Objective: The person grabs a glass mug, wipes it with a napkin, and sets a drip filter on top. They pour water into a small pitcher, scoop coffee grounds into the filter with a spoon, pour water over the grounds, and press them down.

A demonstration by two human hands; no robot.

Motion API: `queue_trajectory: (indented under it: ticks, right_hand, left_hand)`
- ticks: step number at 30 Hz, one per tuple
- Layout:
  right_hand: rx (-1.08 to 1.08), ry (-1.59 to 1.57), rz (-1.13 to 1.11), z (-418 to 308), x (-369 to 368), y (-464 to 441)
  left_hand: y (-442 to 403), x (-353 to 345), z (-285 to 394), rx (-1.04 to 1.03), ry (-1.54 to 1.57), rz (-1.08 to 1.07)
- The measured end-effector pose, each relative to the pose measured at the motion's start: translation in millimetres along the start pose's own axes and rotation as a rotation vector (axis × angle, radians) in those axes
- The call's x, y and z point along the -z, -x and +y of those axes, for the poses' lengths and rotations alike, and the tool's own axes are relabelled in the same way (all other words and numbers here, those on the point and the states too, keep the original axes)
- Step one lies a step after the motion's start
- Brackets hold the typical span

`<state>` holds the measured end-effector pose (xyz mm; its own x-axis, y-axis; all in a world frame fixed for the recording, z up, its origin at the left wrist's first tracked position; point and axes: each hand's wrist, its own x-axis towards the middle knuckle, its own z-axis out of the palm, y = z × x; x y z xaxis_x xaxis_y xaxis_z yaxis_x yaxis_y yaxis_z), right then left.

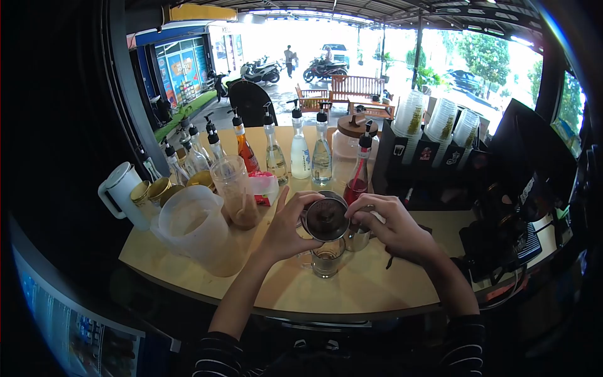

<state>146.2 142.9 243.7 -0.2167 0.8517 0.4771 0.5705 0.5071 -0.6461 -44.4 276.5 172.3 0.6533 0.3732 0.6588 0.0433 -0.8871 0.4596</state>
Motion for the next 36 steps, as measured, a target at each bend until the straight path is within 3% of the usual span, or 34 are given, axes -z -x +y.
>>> queue_trajectory:
  ticks: [4, 6, 7, 9, 11, 13, 14, 16, 20, 23, 26, 29, 31, 33, 36]
  right_hand:
    - [0.084, 0.074, -0.05, 0, 1, -2]
    - [-0.121, 0.009, -0.036, -11, 9, -3]
    - [-0.121, 0.008, -0.037, -8, 7, -3]
    - [0.078, 0.081, -0.08, 1, 1, -3]
    - [0.12, 0.091, -0.073, 1, 0, -3]
    - [-0.114, -0.021, -0.012, -6, 6, -3]
    - [-0.111, -0.02, -0.014, -4, 4, -3]
    - [0.138, 0.107, -0.059, 3, -1, -3]
    - [-0.009, 0.019, 0.003, -6, 4, -5]
    - [0.149, 0.084, -0.08, -1, -2, -8]
    - [-0.021, 0.052, -0.043, -12, 12, -12]
    - [0.108, 0.108, -0.111, -4, 4, -12]
    - [0.116, 0.117, -0.106, -7, 4, -13]
    - [-0.05, 0.066, -0.053, -10, 11, -15]
    - [0.071, 0.1, -0.078, -7, 3, -16]
  left_hand:
    - [0, 2, -1, -0.019, -0.007, 0.006]
    - [0, 2, -1, -0.019, -0.013, 0.002]
    - [0, 3, -1, -0.015, -0.015, -0.012]
    - [0, 3, -1, -0.014, -0.016, -0.025]
    - [0, 0, -1, -0.02, -0.014, -0.028]
    - [0, -1, -1, -0.023, 0.006, -0.021]
    - [0, -1, -1, -0.023, 0.024, -0.009]
    - [0, 0, -1, -0.024, 0.028, -0.008]
    - [-1, 0, 1, -0.017, 0.061, -0.011]
    - [-3, 0, 2, -0.041, 0.022, -0.032]
    - [-3, 1, 5, -0.05, 0.014, -0.026]
    - [-3, 1, 6, -0.035, -0.003, -0.047]
    - [-3, 0, 6, -0.039, 0.001, -0.038]
    - [-2, -1, 7, -0.04, 0.002, -0.028]
    - [-1, -3, 6, -0.049, 0.01, -0.009]
